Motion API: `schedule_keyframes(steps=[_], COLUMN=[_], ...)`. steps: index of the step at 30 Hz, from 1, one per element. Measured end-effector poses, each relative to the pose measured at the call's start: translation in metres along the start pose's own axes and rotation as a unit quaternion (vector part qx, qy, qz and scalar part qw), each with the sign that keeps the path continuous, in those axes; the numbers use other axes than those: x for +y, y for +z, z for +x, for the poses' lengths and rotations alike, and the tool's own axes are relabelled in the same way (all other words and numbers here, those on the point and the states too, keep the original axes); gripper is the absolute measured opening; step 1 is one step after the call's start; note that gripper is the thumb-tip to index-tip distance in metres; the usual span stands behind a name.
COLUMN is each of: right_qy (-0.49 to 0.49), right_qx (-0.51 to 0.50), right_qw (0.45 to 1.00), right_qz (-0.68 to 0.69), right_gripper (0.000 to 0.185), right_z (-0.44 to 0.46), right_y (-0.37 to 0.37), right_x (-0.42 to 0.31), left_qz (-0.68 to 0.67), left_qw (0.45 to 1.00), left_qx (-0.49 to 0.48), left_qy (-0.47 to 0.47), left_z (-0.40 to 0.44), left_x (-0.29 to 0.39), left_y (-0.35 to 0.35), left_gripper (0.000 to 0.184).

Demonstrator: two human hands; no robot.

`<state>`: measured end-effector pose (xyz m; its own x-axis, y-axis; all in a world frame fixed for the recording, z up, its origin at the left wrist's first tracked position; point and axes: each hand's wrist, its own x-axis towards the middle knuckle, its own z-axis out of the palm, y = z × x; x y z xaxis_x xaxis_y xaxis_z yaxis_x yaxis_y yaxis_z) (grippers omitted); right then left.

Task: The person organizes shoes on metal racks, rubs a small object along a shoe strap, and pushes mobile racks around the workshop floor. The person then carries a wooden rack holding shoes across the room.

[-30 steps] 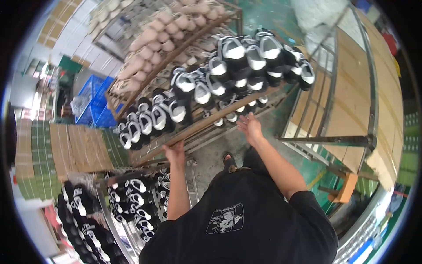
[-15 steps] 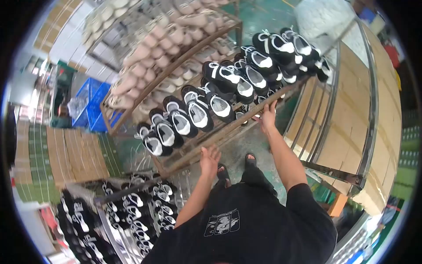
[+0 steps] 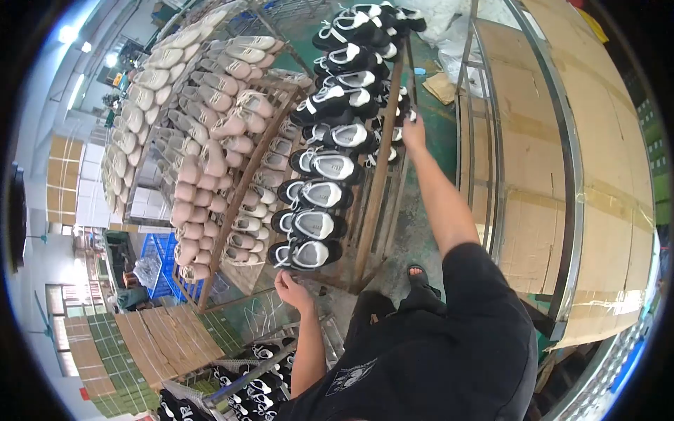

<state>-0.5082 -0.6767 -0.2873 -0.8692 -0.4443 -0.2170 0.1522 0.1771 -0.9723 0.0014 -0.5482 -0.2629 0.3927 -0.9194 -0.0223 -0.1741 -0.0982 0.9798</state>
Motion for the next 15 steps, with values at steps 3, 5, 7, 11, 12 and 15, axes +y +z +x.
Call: schedule_keyframes(steps=[3,5,7,11,12,15], right_qy=[0.016,0.066,0.084,0.001,-0.019,-0.034], right_qx=[-0.108,-0.154,-0.151,-0.126,-0.115,-0.089], right_qw=[0.994,0.985,0.985,0.989,0.987,0.979], right_qz=[-0.010,0.026,0.015,-0.073,-0.109,-0.181], right_gripper=[0.047,0.046,0.049,0.057,0.059,0.063], right_z=[-0.037,-0.091,-0.128,-0.148,-0.139,-0.070], right_y=[-0.027,-0.048,-0.057,-0.039,-0.034,-0.029], right_x=[0.060,0.058,0.058,0.052,0.045,0.028], left_qz=[0.060,0.022,0.077,0.107,0.081,0.150], left_qw=[0.995,0.998,0.995,0.993,0.995,0.985], left_qx=[0.075,0.043,0.039,-0.025,-0.057,-0.083], left_qy=[0.036,-0.032,-0.051,-0.035,-0.017,-0.032], left_z=[0.028,0.064,0.078,0.095,0.092,0.097], left_x=[-0.009,-0.050,-0.049,-0.018,-0.007,0.006], left_y=[0.052,0.078,0.129,0.213,0.233,0.293], left_gripper=[0.033,0.047,0.052,0.056,0.054,0.053])
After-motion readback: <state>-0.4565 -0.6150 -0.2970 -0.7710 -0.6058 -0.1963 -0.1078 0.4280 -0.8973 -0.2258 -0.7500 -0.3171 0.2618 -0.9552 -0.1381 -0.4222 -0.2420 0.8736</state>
